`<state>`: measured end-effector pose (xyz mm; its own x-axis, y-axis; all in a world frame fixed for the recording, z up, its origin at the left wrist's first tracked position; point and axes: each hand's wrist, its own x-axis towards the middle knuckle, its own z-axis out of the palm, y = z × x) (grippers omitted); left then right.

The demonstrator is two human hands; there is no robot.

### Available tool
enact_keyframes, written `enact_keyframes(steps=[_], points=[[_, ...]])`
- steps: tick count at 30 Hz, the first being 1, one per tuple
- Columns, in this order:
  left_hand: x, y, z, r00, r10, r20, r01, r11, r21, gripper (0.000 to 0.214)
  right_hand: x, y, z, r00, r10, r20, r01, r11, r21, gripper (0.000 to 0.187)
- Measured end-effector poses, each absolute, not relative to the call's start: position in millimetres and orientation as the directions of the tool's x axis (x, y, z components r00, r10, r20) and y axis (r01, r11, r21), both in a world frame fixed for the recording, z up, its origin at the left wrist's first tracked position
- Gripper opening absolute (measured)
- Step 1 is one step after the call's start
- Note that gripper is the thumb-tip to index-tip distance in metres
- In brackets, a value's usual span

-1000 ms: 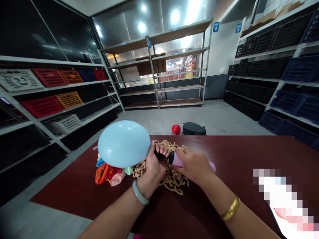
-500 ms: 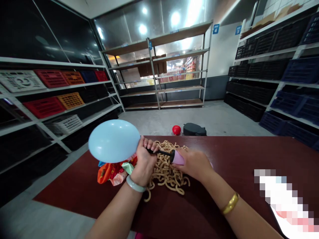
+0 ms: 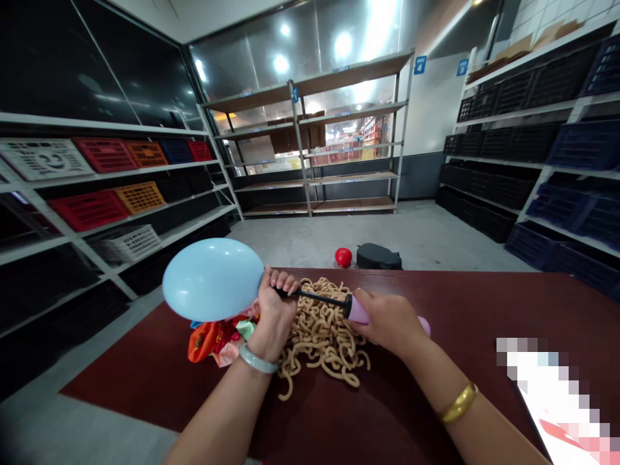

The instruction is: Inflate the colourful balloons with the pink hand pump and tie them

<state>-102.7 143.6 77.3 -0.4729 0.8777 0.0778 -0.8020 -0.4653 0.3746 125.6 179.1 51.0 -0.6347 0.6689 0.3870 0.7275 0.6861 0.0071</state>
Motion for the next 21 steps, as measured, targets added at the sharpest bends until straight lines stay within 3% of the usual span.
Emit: enact_keyframes(steps=[11,21], points=[[-36.9,132.1,62.7,-0.325,0.945,0.019,-0.856,-0.303,0.418,0.042,111.1,160.1,53.5,-0.653,0.646,0.395,0.698,0.716,-0.018,0.045],[-73.6,150.3,63.4,-0.369,0.929,-0.036,-0.846,-0.319,0.428,0.043,108.7,175.4,45.0,-0.657,0.685,0.315,0.698,0.711,-0.087,0.052]])
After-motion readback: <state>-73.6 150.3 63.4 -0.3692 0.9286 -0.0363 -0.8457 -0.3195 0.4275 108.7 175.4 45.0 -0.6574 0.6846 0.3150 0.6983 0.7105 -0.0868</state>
